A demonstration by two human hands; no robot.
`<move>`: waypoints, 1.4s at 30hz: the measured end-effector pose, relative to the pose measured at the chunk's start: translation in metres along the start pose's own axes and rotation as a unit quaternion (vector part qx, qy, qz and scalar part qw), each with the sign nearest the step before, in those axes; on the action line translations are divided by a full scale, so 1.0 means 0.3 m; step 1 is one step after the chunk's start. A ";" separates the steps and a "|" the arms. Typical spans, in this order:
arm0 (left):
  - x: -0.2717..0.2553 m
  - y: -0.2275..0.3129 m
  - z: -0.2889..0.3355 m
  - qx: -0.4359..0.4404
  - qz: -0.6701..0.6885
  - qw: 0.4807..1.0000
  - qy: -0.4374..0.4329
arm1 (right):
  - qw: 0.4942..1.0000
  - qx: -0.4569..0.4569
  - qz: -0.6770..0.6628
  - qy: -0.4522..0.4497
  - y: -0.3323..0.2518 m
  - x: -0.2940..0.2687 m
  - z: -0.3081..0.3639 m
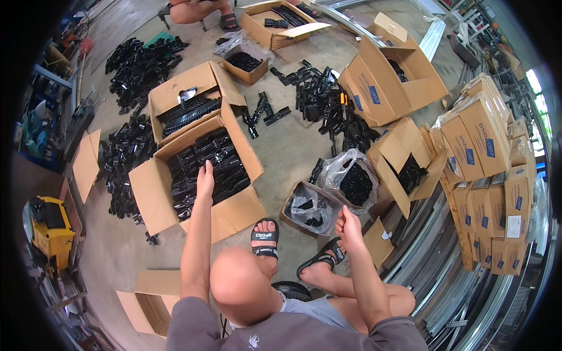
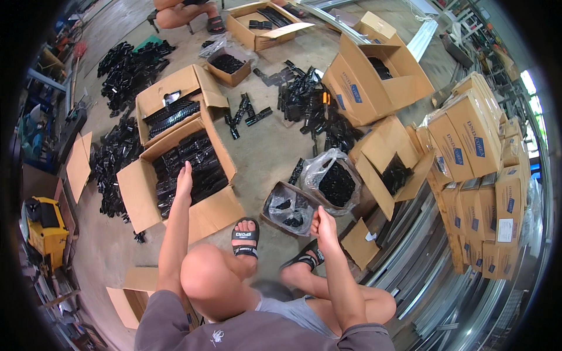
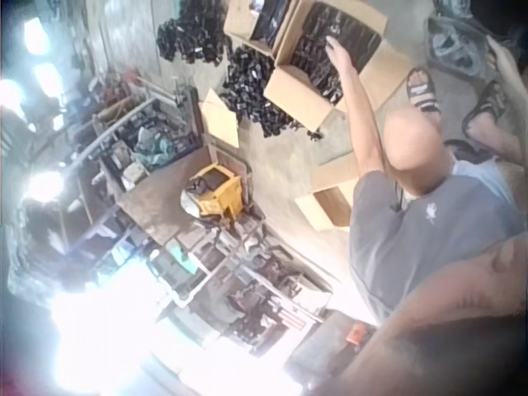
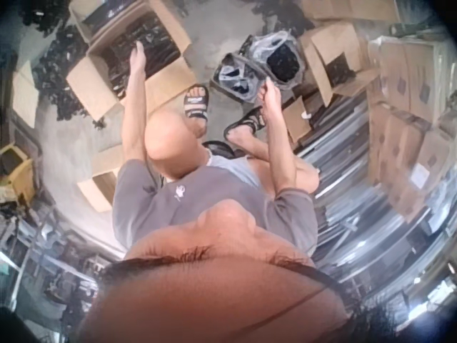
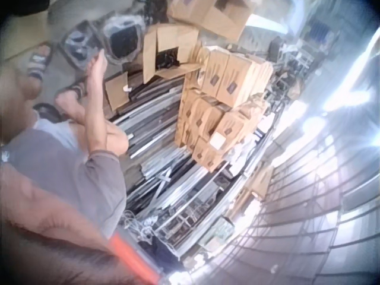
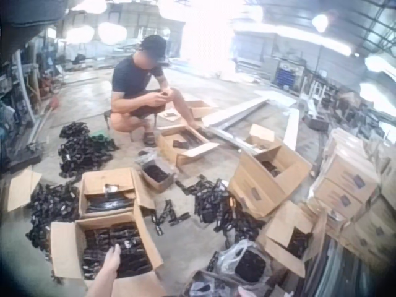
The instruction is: The person sorts through small black plastic brackets, picking them up from various cardboard boxes and placing them into a plastic bag.
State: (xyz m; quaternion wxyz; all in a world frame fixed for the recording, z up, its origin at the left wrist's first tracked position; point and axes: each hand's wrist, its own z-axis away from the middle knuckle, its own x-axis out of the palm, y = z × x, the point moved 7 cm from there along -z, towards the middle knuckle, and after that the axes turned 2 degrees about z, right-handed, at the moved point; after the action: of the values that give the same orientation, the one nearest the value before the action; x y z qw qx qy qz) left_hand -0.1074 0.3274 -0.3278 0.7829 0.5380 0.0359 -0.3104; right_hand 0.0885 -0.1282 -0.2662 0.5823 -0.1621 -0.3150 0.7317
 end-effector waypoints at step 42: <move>0.097 -0.015 0.067 -0.030 0.222 0.973 -0.062 | 0.821 -0.152 0.404 0.373 -0.453 0.272 -1.066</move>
State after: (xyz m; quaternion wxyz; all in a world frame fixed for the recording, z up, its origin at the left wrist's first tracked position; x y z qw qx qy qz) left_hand -0.0920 0.2960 -0.3342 0.8484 0.4890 -0.1235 -0.1605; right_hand 0.3617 0.0535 -0.4069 0.2753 -0.6218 -0.0873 0.7280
